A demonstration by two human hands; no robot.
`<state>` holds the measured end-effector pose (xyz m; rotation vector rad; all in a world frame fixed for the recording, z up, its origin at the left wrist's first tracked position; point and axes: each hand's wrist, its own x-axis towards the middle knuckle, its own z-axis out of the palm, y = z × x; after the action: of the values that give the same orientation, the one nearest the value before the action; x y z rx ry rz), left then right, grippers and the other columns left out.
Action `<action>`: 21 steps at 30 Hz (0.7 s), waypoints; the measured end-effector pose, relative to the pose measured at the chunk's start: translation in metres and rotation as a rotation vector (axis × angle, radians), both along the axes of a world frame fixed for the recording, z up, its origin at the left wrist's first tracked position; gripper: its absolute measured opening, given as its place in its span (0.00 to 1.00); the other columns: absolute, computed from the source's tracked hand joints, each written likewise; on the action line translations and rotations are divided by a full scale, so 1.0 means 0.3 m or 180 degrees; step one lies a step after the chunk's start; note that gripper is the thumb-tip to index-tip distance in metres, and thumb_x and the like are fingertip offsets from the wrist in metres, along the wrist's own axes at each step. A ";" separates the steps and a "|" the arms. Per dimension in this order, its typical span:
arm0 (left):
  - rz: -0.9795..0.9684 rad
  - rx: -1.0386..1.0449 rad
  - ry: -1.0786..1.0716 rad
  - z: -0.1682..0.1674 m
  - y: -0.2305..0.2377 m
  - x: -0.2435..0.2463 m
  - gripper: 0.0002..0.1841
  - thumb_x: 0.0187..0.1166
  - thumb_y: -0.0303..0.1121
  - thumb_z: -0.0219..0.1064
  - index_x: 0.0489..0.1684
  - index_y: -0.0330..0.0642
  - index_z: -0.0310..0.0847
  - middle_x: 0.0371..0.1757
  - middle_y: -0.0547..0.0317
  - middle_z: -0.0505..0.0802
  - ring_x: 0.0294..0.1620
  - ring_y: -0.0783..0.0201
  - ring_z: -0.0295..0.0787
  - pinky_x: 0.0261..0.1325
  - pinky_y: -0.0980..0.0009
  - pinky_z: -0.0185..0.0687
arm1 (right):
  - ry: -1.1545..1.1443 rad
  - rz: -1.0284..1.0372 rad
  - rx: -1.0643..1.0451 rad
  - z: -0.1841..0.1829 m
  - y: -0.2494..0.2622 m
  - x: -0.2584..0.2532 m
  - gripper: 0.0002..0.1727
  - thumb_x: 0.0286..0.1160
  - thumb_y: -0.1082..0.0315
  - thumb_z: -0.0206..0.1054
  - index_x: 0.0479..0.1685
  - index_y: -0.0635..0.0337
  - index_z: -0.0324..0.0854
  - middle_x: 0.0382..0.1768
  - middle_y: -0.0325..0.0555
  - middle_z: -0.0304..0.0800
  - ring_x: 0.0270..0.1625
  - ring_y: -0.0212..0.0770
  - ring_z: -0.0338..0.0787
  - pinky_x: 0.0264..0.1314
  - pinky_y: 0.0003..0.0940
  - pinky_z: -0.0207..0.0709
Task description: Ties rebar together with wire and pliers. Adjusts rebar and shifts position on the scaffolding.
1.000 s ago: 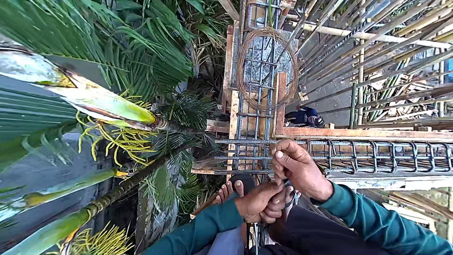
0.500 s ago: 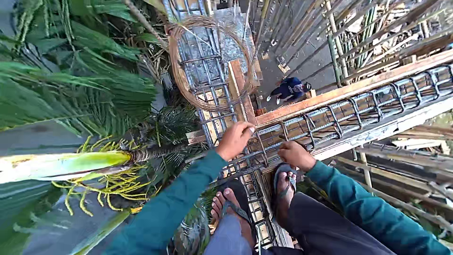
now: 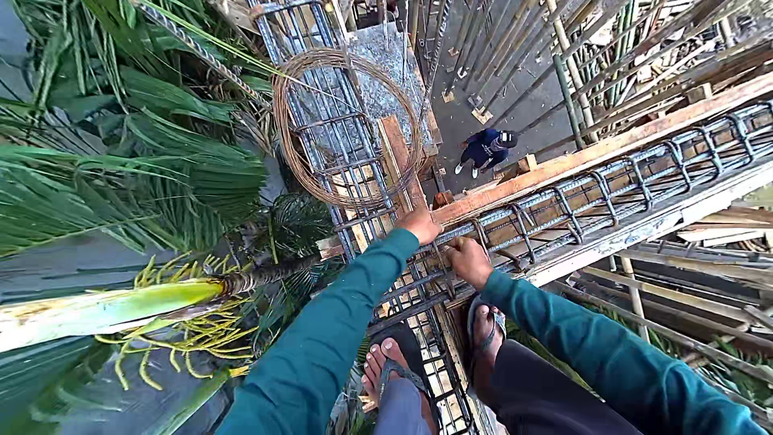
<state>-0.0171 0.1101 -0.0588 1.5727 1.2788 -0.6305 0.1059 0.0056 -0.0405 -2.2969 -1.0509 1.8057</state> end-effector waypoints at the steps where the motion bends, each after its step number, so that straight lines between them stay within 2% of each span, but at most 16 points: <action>1: 0.0002 0.0043 0.0141 0.020 -0.004 0.012 0.25 0.84 0.50 0.63 0.40 0.30 0.87 0.52 0.32 0.91 0.60 0.36 0.88 0.60 0.32 0.79 | -0.0003 -0.0061 0.0000 0.001 0.000 -0.002 0.16 0.92 0.61 0.55 0.57 0.63 0.82 0.35 0.48 0.89 0.28 0.39 0.85 0.36 0.38 0.82; 4: -0.0014 0.0050 0.0020 -0.017 -0.017 0.010 0.25 0.83 0.53 0.65 0.45 0.34 0.90 0.54 0.36 0.92 0.63 0.39 0.87 0.68 0.32 0.73 | 0.0008 -0.0184 -0.0030 -0.003 0.003 -0.009 0.15 0.93 0.61 0.55 0.56 0.64 0.82 0.33 0.46 0.88 0.26 0.37 0.84 0.34 0.35 0.81; 7: 0.0252 0.0038 -0.0438 -0.076 -0.034 -0.005 0.18 0.83 0.45 0.66 0.42 0.37 0.92 0.48 0.38 0.93 0.57 0.39 0.89 0.62 0.32 0.77 | 0.0139 -0.0316 -0.0077 0.001 0.003 -0.008 0.15 0.93 0.61 0.57 0.57 0.65 0.81 0.32 0.46 0.88 0.23 0.34 0.83 0.30 0.32 0.81; 9: 0.0481 0.0158 -0.0601 -0.083 -0.047 -0.003 0.16 0.83 0.42 0.66 0.39 0.36 0.92 0.48 0.38 0.93 0.56 0.40 0.89 0.60 0.34 0.79 | 0.0320 -0.0236 -0.0236 0.035 0.011 0.009 0.15 0.92 0.62 0.57 0.62 0.65 0.79 0.35 0.47 0.88 0.24 0.34 0.86 0.30 0.30 0.84; 12: 0.0634 0.0549 -0.0691 -0.064 -0.064 -0.016 0.15 0.84 0.40 0.65 0.44 0.36 0.92 0.59 0.40 0.89 0.66 0.42 0.84 0.68 0.39 0.78 | 0.0260 0.0518 -0.0335 0.077 -0.013 0.067 0.18 0.90 0.62 0.57 0.67 0.63 0.80 0.45 0.52 0.91 0.33 0.41 0.92 0.39 0.40 0.89; 14: 0.0683 0.0800 -0.0688 -0.046 -0.068 -0.033 0.16 0.86 0.40 0.63 0.47 0.35 0.92 0.61 0.40 0.88 0.69 0.42 0.82 0.71 0.42 0.78 | -0.0029 0.1046 -0.0239 0.099 -0.049 0.093 0.18 0.90 0.61 0.55 0.67 0.60 0.82 0.47 0.52 0.92 0.39 0.45 0.93 0.48 0.46 0.89; 17: 0.0632 0.1099 -0.0731 -0.019 -0.064 -0.049 0.16 0.87 0.40 0.63 0.48 0.35 0.92 0.61 0.41 0.87 0.70 0.43 0.81 0.74 0.45 0.76 | -0.0535 0.1612 -0.0034 0.124 -0.058 0.083 0.19 0.91 0.61 0.52 0.65 0.59 0.84 0.52 0.56 0.92 0.57 0.54 0.92 0.65 0.57 0.80; 19: 0.0668 0.1314 -0.0788 -0.003 -0.065 -0.058 0.16 0.87 0.39 0.63 0.48 0.36 0.92 0.59 0.41 0.88 0.69 0.44 0.82 0.73 0.46 0.76 | -0.0802 0.1962 -0.0032 0.140 -0.026 0.046 0.20 0.92 0.61 0.51 0.65 0.60 0.83 0.57 0.59 0.91 0.64 0.58 0.90 0.69 0.61 0.78; 21: 0.0887 0.1448 -0.0811 0.012 -0.049 -0.072 0.15 0.86 0.39 0.64 0.48 0.36 0.93 0.57 0.41 0.89 0.67 0.43 0.84 0.70 0.44 0.79 | -0.0988 0.2166 -0.0052 0.132 0.016 0.012 0.17 0.90 0.63 0.53 0.63 0.60 0.83 0.55 0.61 0.92 0.63 0.62 0.90 0.64 0.64 0.80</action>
<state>-0.0389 0.0955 -0.0553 1.7230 1.4737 0.0449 0.1094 0.0105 -0.0009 -2.4681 -2.0769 1.6269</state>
